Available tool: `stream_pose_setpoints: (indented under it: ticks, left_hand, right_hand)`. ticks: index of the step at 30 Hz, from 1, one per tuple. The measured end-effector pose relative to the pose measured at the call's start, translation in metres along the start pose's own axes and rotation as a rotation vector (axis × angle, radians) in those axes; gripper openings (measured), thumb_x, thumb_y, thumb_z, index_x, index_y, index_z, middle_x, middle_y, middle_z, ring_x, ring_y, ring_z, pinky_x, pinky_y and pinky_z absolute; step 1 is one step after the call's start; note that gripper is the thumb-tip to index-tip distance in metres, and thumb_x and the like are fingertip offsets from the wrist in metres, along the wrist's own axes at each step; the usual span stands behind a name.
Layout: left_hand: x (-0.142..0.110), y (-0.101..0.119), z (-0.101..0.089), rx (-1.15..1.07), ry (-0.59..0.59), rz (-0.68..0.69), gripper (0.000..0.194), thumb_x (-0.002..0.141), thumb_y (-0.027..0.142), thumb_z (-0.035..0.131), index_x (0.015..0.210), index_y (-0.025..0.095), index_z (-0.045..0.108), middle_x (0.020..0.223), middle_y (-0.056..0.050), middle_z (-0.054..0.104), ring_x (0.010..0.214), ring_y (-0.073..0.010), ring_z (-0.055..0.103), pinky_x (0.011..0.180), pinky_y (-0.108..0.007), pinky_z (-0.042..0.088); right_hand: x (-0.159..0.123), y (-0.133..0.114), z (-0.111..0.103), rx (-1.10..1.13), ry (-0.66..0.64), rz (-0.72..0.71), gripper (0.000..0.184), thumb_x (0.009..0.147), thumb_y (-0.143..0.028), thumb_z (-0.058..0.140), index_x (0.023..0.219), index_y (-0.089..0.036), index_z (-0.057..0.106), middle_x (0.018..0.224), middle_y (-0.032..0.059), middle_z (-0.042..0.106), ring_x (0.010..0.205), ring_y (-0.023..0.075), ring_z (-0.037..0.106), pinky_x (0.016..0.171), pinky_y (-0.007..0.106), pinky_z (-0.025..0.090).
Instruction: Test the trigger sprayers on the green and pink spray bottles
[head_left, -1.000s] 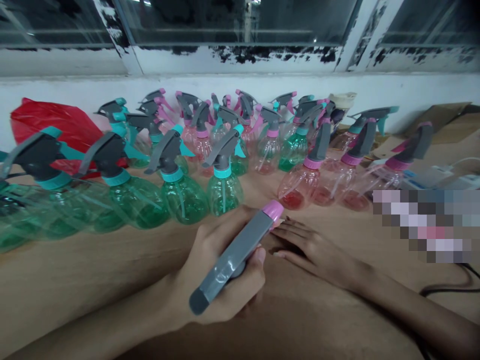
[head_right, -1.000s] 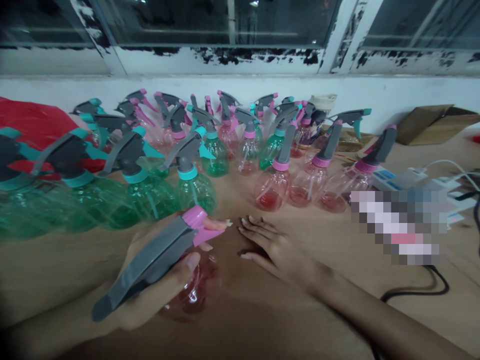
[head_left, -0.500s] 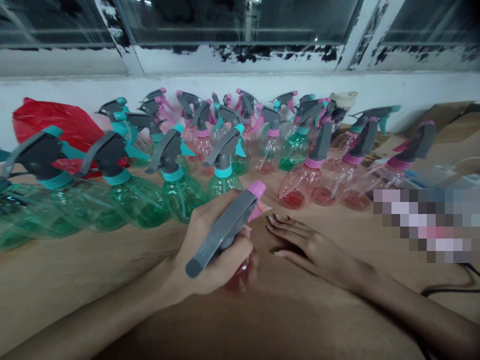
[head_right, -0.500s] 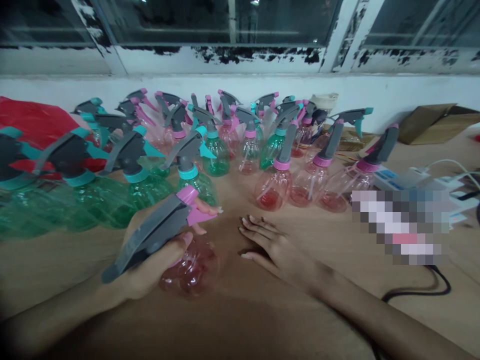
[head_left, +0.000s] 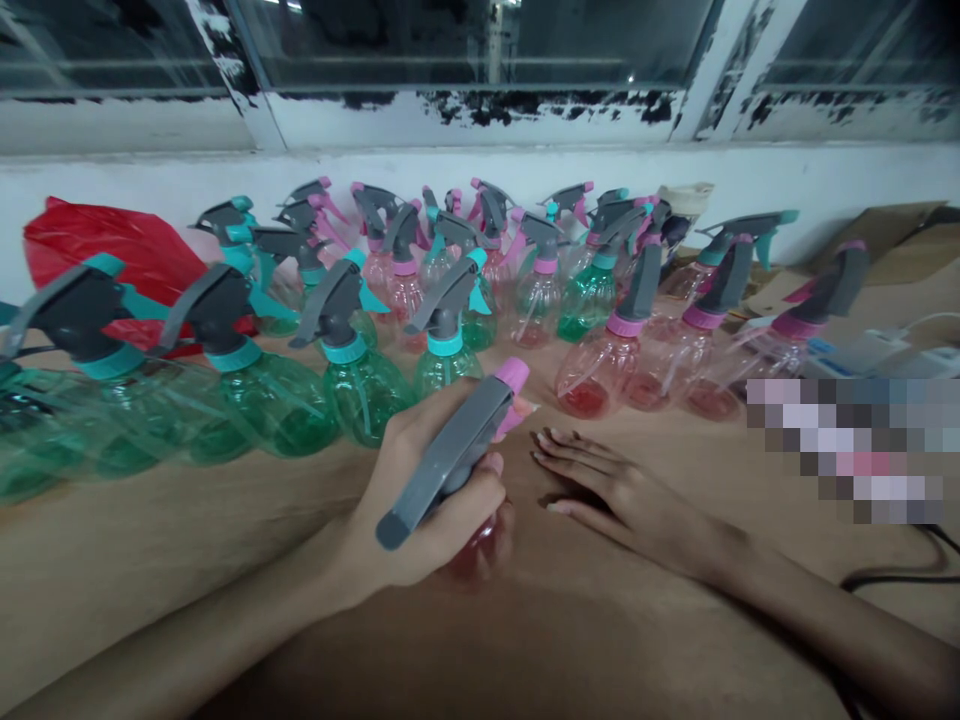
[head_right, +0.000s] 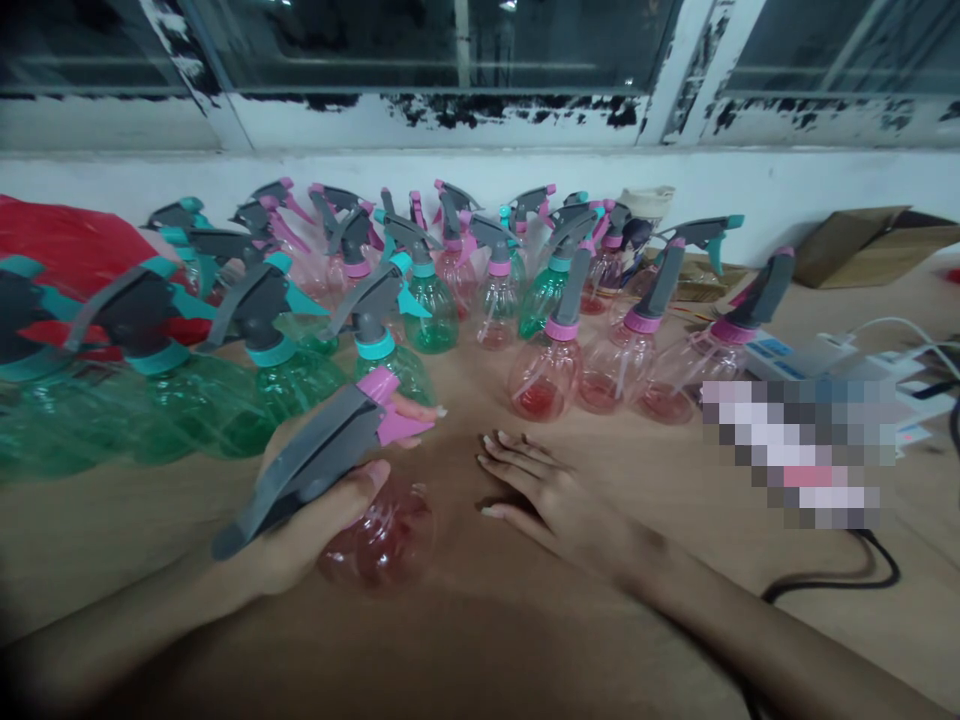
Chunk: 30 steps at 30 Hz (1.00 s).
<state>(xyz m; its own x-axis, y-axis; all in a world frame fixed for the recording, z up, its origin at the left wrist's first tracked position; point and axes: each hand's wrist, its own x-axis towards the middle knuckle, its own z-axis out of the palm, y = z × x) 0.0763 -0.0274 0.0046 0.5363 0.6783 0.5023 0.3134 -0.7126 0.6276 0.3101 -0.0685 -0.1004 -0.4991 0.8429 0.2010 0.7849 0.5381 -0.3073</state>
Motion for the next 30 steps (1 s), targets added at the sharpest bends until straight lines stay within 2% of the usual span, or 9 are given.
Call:
stream_pose_setpoints:
  ticks: [3, 11, 26, 30]
  left_hand:
    - [-0.0013, -0.0011, 0.0015, -0.116, -0.027, -0.003, 0.026, 0.073, 0.01, 0.047, 0.091, 0.027, 0.055, 0.081, 0.002, 0.059, 0.064, -0.0155, 0.058, 0.063, -0.032, 0.05]
    - [-0.0027, -0.0034, 0.0014, -0.11, -0.05, -0.025, 0.02, 0.079, 0.012, 0.047, 0.088, 0.028, 0.057, 0.088, 0.001, 0.061, 0.067, -0.0157, 0.058, 0.067, -0.033, 0.05]
    - [-0.0027, -0.0031, 0.0018, -0.112, -0.04, -0.023, 0.02, 0.076, 0.013, 0.05, 0.088, 0.028, 0.058, 0.081, 0.0, 0.06, 0.065, -0.0171, 0.057, 0.065, -0.034, 0.051]
    - [-0.0038, -0.0019, 0.0006, -0.099, -0.042, -0.028, 0.021, 0.075, 0.013, 0.051, 0.088, 0.028, 0.057, 0.086, 0.0, 0.062, 0.069, -0.0179, 0.059, 0.069, -0.034, 0.052]
  right_hand:
    - [-0.0001, -0.0005, -0.0006, -0.003, -0.003, 0.001, 0.049, 0.094, -0.038, 0.046, 0.138, -0.015, 0.042, 0.144, 0.0074, 0.043, 0.135, 0.0208, 0.034, 0.111, 0.044, 0.032]
    - [0.0003, -0.0008, -0.0014, 0.025, 0.005, 0.007, 0.049, 0.093, -0.036, 0.048, 0.139, -0.018, 0.041, 0.143, 0.0072, 0.044, 0.134, 0.0215, 0.036, 0.111, 0.046, 0.033]
    - [0.0001, -0.0019, -0.0011, 0.075, 0.044, 0.008, 0.049, 0.092, -0.036, 0.05, 0.138, -0.021, 0.042, 0.141, 0.0069, 0.047, 0.133, 0.0226, 0.038, 0.11, 0.047, 0.034]
    - [-0.0002, -0.0011, -0.0003, 0.057, 0.041, 0.01, 0.051, 0.092, -0.035, 0.05, 0.14, -0.022, 0.039, 0.142, 0.0063, 0.046, 0.133, 0.0227, 0.038, 0.11, 0.047, 0.034]
